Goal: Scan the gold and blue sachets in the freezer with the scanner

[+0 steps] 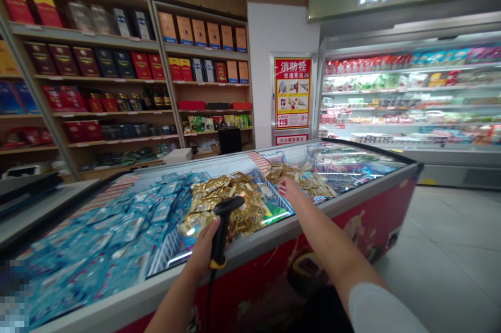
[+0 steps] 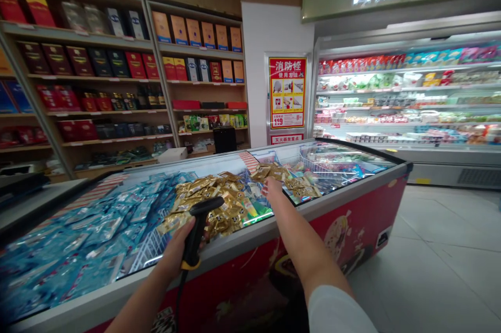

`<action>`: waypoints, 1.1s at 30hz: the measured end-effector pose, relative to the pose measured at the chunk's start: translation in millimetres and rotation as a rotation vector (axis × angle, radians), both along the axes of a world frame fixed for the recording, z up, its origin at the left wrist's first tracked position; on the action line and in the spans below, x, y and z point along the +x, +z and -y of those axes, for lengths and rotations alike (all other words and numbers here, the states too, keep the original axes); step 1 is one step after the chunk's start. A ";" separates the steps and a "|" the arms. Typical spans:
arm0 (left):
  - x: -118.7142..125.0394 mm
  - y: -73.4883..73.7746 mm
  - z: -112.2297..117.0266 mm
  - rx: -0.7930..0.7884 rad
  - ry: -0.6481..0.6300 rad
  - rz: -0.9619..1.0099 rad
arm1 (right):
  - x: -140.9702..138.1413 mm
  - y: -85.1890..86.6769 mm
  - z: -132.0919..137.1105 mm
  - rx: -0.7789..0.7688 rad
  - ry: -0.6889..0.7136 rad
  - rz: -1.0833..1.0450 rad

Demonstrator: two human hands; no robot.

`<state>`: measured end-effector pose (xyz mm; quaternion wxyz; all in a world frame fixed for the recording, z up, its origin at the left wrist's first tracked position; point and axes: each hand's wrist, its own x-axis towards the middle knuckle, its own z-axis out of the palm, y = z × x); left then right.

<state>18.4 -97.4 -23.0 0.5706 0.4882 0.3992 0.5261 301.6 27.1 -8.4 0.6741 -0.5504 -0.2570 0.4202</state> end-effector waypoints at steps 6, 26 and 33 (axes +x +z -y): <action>0.4 0.6 -2.4 0.003 0.023 -0.020 | 15.6 -10.4 43.6 -0.063 -0.026 0.092; 0.1 1.1 -2.0 0.030 0.041 -0.037 | 28.8 -27.3 43.7 0.107 -0.196 0.052; -0.2 3.0 0.4 0.020 0.009 -0.043 | -8.0 -15.5 52.4 0.191 0.014 -0.008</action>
